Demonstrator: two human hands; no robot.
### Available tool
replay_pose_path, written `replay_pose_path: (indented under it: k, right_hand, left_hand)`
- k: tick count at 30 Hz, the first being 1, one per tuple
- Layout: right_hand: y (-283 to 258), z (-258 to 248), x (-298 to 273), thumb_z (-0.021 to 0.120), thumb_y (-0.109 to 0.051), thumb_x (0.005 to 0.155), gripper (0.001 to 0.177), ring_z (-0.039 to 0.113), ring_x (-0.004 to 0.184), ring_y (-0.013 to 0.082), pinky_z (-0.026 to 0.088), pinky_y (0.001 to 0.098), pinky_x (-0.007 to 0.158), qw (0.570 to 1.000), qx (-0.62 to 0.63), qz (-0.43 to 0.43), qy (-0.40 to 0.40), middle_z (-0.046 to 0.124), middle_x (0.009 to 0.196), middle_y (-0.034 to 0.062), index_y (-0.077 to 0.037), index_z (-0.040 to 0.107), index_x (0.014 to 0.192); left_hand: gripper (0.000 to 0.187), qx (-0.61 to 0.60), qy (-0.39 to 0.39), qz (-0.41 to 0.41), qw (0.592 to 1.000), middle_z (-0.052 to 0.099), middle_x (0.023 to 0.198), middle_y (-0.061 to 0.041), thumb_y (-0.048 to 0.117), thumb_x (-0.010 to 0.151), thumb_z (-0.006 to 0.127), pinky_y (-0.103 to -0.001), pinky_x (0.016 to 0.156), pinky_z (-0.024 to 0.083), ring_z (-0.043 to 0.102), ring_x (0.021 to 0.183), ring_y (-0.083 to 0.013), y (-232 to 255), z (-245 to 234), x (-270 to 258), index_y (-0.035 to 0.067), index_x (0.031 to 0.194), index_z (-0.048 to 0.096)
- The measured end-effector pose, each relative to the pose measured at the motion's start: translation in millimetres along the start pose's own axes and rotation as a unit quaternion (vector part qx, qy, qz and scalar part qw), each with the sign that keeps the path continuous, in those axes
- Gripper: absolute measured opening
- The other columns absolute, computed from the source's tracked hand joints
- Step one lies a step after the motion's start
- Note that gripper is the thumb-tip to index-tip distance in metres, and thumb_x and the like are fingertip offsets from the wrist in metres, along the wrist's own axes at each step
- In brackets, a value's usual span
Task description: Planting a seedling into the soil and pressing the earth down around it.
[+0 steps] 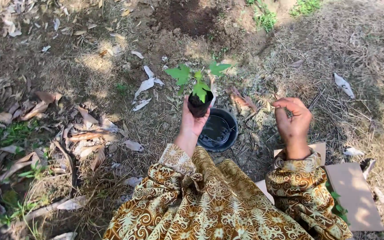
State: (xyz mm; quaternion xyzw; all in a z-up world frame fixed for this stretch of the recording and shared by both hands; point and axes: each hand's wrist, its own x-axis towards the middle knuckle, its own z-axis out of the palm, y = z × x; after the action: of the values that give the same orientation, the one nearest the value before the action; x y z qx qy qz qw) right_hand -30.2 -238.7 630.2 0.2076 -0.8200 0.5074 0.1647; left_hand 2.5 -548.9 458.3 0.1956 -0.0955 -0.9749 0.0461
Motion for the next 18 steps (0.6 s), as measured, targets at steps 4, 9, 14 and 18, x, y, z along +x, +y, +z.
replay_pose_path:
  k: [4, 9, 14, 18]
  right_hand:
    - [27.2, 13.2, 7.2, 0.063, 0.004, 0.095, 0.018, 0.066, 0.104, 0.0192, 0.051, 0.0284, 0.096, 0.998, 0.015, -0.011, -0.068, 0.072, 0.104, 0.0115, -0.002, 0.078, 0.102]
    - [73.1, 37.6, 30.2, 0.061, -0.009, 0.108, 0.016, 0.067, 0.084, 0.014, 0.053, 0.026, 0.079, 0.997, -0.008, 0.014, -0.069, 0.072, 0.093, 0.0081, 0.0, 0.072, 0.1]
    - [49.8, 57.8, 57.6, 0.058, -0.015, 0.109, 0.019, 0.06, 0.071, 0.0145, 0.047, 0.0285, 0.063, 0.986, 0.0, 0.034, -0.162, 0.069, 0.084, 0.007, -0.002, 0.069, 0.1]
    - [29.5, 68.7, 70.8, 0.066, -0.006, 0.111, 0.01, 0.062, 0.087, 0.0132, 0.05, 0.0274, 0.076, 0.982, 0.043, -0.07, -0.169, 0.071, 0.107, 0.0088, -0.002, 0.065, 0.101]
  left_hand:
    - [0.058, 0.006, 0.017, 0.045, 0.999, 0.07, 0.12, -0.013, 0.056, 0.094, 0.064, -0.04, 0.074, 0.062, 0.071, 0.094, -0.0328, 3.6, 5.2, -6.3, 0.014, 0.134, 0.059]
    - [0.055, -0.009, 0.021, 0.058, 0.998, 0.066, 0.13, -0.013, 0.053, 0.097, 0.059, -0.041, 0.08, 0.062, 0.071, 0.106, -0.0312, 1.2, 15.4, 12.6, 0.014, 0.137, 0.056]
    - [0.054, 0.024, 0.052, 0.037, 0.998, 0.068, 0.122, -0.013, 0.054, 0.1, 0.056, -0.042, 0.076, 0.06, 0.068, 0.1, -0.0294, -26.3, 25.3, 22.8, 0.012, 0.134, 0.058]
    - [0.05, 0.03, -0.014, 0.045, 0.998, 0.068, 0.122, -0.011, 0.051, 0.102, 0.054, -0.043, 0.081, 0.061, 0.07, 0.101, -0.0287, -21.6, 30.7, 25.6, 0.012, 0.132, 0.058]
